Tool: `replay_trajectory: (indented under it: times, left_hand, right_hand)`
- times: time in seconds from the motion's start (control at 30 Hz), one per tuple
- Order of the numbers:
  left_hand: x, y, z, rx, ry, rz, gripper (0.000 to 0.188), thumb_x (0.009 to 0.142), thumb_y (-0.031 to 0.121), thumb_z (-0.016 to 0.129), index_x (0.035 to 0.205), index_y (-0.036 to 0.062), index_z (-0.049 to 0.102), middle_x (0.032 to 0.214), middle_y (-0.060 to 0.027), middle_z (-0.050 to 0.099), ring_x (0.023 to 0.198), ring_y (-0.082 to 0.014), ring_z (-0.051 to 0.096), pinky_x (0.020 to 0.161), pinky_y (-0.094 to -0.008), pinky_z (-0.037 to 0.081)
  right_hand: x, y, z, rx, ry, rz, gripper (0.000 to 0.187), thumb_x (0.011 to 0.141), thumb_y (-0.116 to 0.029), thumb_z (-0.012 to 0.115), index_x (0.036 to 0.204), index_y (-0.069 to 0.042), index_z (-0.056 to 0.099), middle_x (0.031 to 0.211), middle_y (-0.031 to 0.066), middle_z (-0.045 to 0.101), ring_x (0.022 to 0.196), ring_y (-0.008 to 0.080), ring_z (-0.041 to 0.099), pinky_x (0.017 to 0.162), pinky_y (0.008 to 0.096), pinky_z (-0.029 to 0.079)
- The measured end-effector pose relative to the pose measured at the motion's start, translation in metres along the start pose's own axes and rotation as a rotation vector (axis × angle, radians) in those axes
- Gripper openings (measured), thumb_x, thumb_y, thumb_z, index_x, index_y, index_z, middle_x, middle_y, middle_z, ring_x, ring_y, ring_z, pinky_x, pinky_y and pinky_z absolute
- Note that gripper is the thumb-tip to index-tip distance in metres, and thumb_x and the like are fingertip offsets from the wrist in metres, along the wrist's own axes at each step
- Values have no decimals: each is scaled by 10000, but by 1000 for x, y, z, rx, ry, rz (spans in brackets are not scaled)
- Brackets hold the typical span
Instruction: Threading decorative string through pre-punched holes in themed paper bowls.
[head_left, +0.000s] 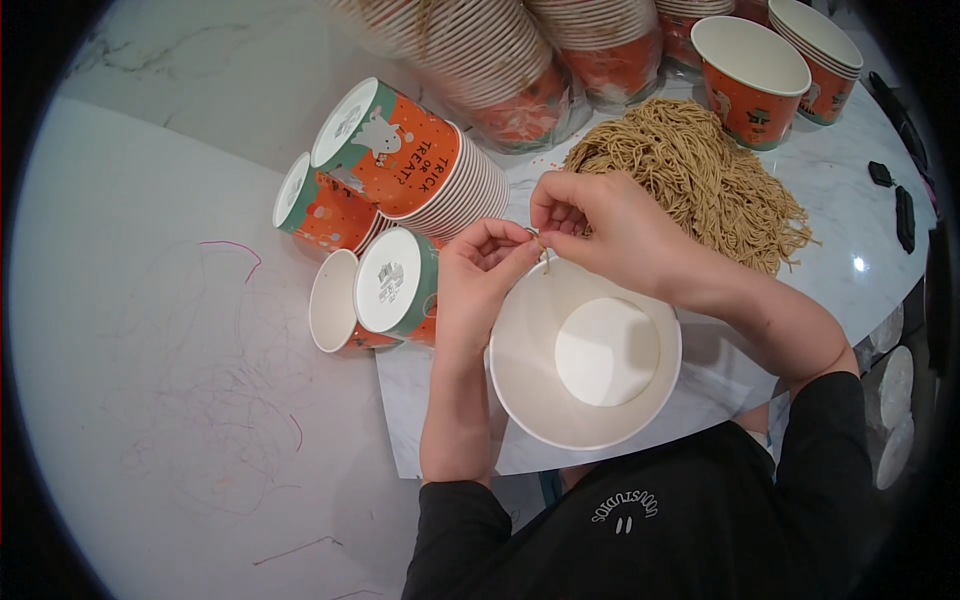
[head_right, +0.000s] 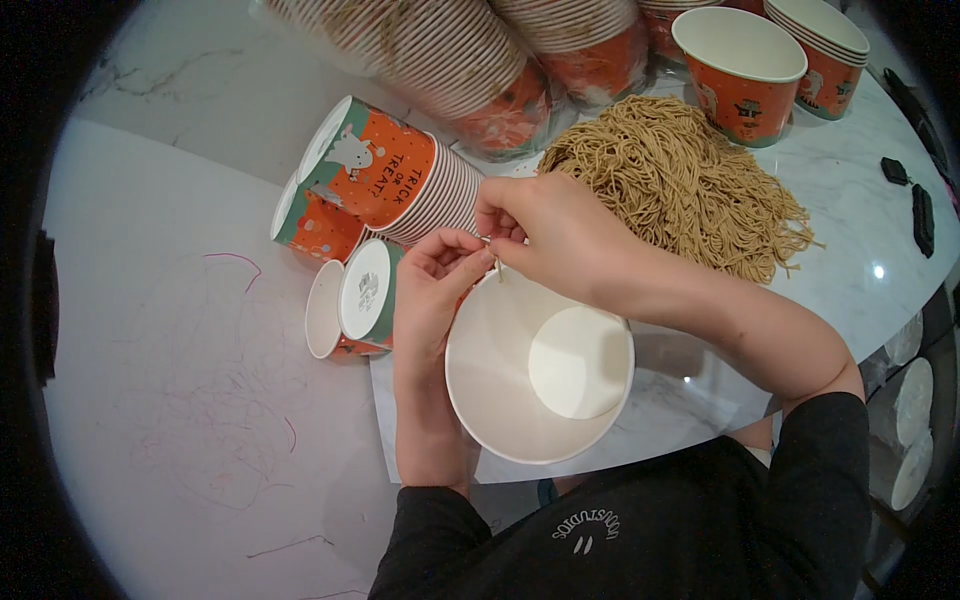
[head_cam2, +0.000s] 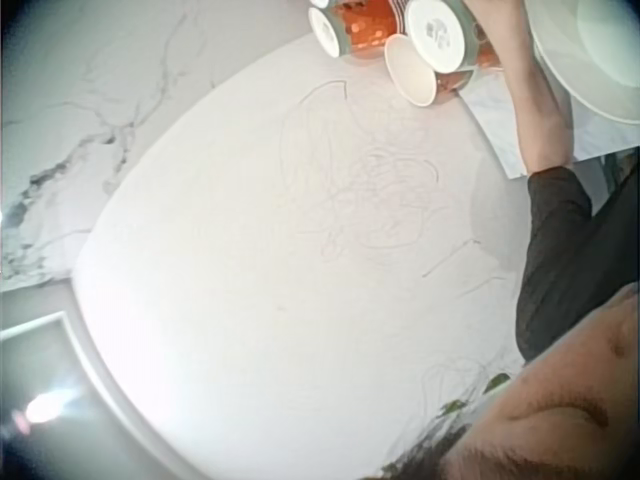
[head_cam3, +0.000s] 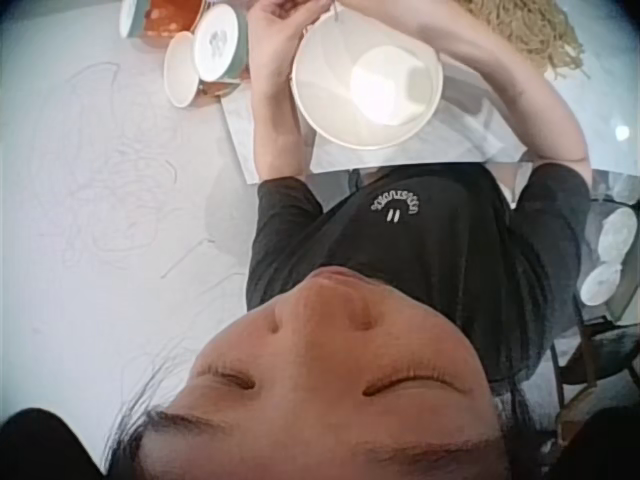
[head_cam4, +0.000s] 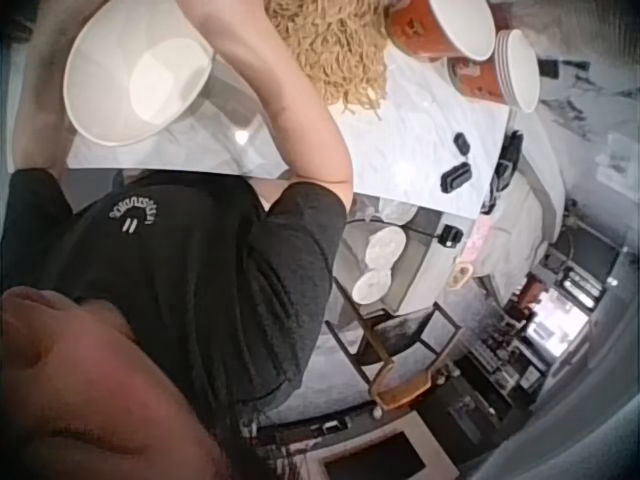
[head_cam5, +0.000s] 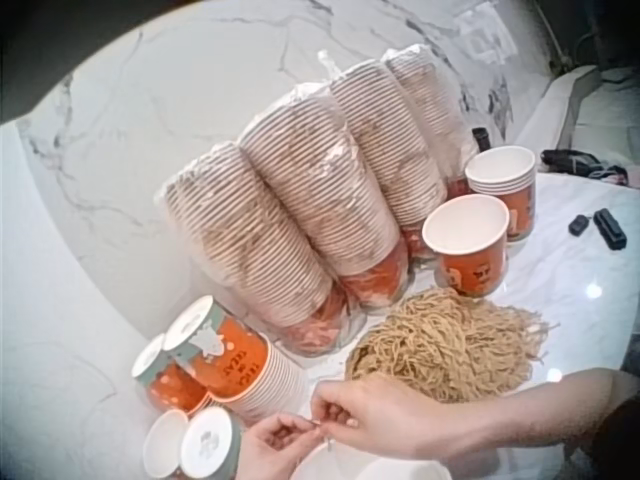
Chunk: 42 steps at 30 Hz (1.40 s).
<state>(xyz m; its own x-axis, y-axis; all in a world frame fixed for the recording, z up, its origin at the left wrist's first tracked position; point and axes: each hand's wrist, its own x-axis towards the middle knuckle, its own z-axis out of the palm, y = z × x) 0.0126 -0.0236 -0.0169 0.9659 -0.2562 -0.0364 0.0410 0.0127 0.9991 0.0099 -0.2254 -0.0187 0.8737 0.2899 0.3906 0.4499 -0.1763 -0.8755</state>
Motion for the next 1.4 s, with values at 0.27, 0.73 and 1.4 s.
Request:
replay_trajectory:
  times: [0.27, 0.73, 1.4]
  left_hand:
    - [-11, 0, 10, 176, 110, 127, 126, 890, -5, 751, 970, -21, 655, 900, -37, 710, 803, -65, 674, 716, -193, 542]
    - [-15, 17, -4, 137, 42, -13, 130, 861, -87, 717, 985, -52, 696, 894, -74, 722, 752, -86, 670, 653, -214, 550]
    - [-5, 8, -27, -141, -192, -151, 137, 952, 63, 697, 1016, -56, 716, 962, -105, 742, 860, -136, 693, 826, -275, 565]
  right_hand:
    - [-1, -4, -2, 53, 23, 53, 175, 795, -44, 726, 946, 20, 663, 772, 125, 698, 723, 222, 704, 669, 341, 554]
    - [10, 14, -6, 459, -145, 282, 237, 852, -15, 749, 994, -24, 559, 846, 53, 715, 751, 77, 659, 635, 232, 510]
    - [-7, -13, 3, 126, 26, -31, 204, 820, -56, 748, 962, 13, 620, 775, 132, 715, 763, 245, 729, 662, 355, 544]
